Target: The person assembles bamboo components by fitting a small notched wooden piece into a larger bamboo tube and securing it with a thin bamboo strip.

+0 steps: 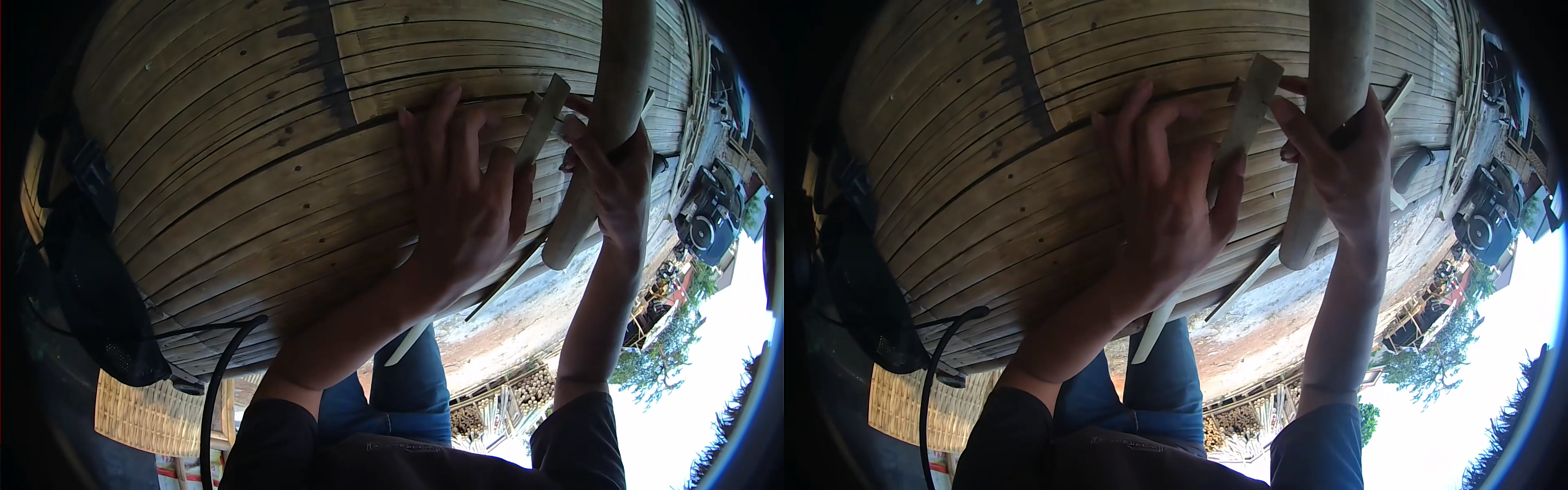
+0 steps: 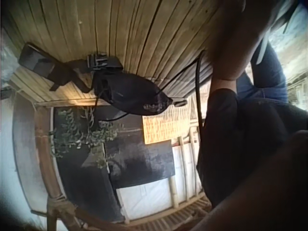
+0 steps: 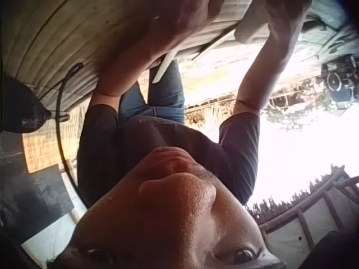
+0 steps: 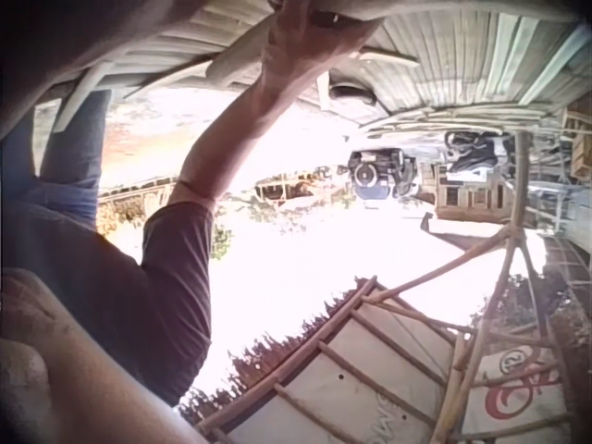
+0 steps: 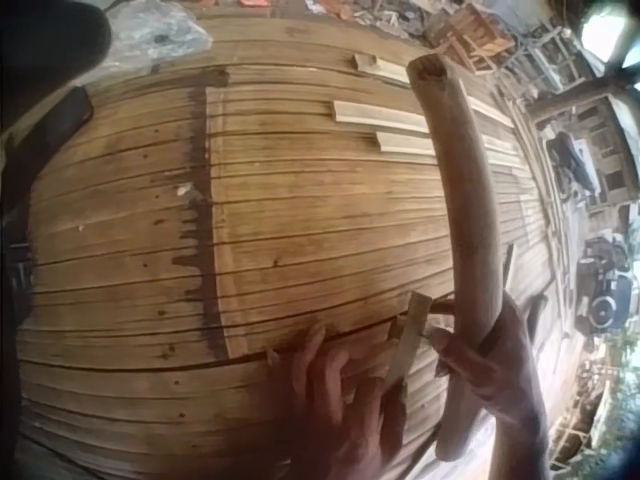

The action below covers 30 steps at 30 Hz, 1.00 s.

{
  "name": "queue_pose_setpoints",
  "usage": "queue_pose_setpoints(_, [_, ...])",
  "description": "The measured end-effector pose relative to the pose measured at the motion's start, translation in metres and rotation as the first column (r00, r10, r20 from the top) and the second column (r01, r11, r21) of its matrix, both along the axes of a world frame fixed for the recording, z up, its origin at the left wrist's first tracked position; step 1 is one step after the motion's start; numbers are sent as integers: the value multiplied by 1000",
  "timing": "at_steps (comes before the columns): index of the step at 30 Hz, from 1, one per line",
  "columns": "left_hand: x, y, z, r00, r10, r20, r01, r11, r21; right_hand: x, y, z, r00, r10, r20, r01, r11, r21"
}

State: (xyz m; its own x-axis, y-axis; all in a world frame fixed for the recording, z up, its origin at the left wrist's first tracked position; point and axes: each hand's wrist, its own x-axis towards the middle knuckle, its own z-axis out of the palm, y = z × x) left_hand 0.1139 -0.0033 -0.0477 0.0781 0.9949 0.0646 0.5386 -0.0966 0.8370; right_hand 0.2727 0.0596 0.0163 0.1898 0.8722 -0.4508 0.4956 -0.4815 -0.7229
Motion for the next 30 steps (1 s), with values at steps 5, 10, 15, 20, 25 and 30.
queue_pose_setpoints(5, [-1, -2, -2, 1000, 14, 2, -14, 1000, 11, -3, 6, -2, 1000, 1, -2, -1, 998, -66])
queue_pose_setpoints(10, [-1, -2, -3, 1000, 6, 1, -6, 1000, 6, 2, 9, -4, 998, 8, -54, -13, 995, -100])
queue_pose_setpoints(15, [3, 0, -3, 997, 15, -78, -16, 1000, -9, -3, 11, -10, 998, 15, -59, -19, 997, -68])
queue_pose_setpoints(20, [4, -1, -3, 994, 1, -108, -3, 1000, -17, -4, 15, -8, 998, 6, -70, -15, 992, -127])
queue_pose_setpoints(25, [1, 0, 0, 999, -12, -45, 11, 1000, -20, 1, 12, -5, 996, -6, -86, -1, 997, -81])
queue_pose_setpoints(30, [-1, 2, 0, 1000, -6, 7, 6, 1000, -11, 2, 11, 2, 994, -2, -113, -2, 999, -40])
